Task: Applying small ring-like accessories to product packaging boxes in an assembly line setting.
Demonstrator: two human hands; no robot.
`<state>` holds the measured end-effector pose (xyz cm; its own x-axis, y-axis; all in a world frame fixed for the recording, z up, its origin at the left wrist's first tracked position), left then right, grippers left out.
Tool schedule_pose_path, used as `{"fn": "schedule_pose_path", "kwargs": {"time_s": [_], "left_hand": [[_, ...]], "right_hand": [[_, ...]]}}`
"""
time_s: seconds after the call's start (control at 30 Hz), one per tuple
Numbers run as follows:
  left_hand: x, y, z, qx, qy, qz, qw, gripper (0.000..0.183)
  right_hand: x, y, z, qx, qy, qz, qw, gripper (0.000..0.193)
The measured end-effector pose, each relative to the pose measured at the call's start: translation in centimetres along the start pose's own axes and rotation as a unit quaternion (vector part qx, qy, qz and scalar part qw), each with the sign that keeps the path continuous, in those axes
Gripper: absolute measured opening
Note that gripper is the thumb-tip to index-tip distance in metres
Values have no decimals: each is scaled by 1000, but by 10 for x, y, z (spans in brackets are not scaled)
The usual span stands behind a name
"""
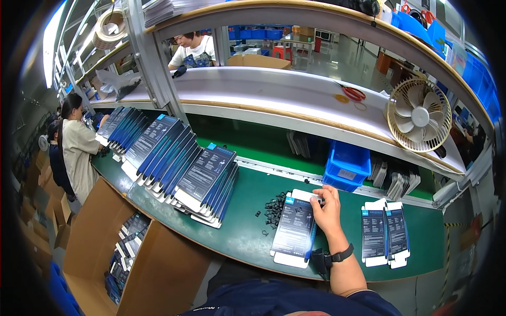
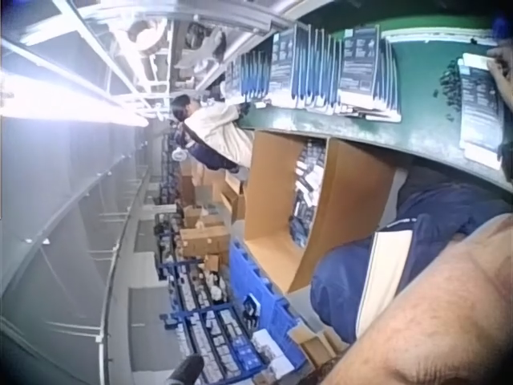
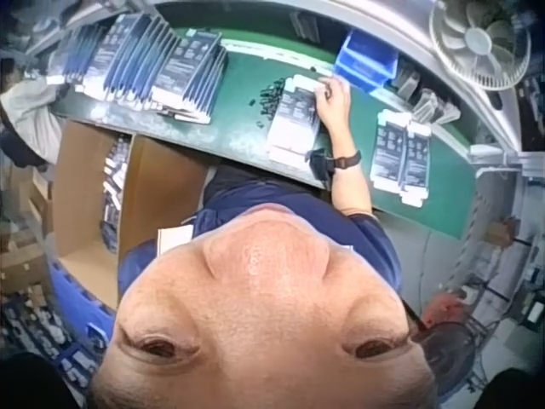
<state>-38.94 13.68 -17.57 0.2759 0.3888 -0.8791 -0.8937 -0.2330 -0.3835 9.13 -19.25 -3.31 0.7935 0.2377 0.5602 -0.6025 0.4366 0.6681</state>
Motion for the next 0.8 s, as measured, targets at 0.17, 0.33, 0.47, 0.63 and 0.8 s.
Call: {"fn": "schedule_pose_path", "kwargs": {"time_s": [0.17, 0.33, 0.47, 0.63, 0.8], "left_hand": [[-3, -13, 12, 45, -6, -9, 999, 18], [-7, -33, 23, 93, -17, -26, 995, 19], [-8, -56, 33, 141, -22, -42, 989, 19], [-7, -75, 34, 183, -20, -56, 981, 19], [-15, -49, 32, 186, -19, -43, 981, 19]], "right_hand": [[2, 6, 2, 11, -4, -7, 1000, 23], [2, 9, 6, 40, 23, -59, 997, 22], [2, 10, 12, 26, -2, -43, 999, 22], [3, 5, 10, -3, -23, 10, 1000, 19], [2, 12, 7, 37, 14, -29, 999, 16]]}}
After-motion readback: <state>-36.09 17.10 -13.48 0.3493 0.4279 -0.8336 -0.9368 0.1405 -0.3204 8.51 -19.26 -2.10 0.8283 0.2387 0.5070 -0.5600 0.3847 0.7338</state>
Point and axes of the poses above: each hand's wrist, its own x-axis towards the middle knuckle, its own z-axis out of the back of the hand, y = z × x, the point moved 4 cm from there along x, towards the middle knuckle, and after that the axes turned 5 degrees about z, right-handed, at the moved point
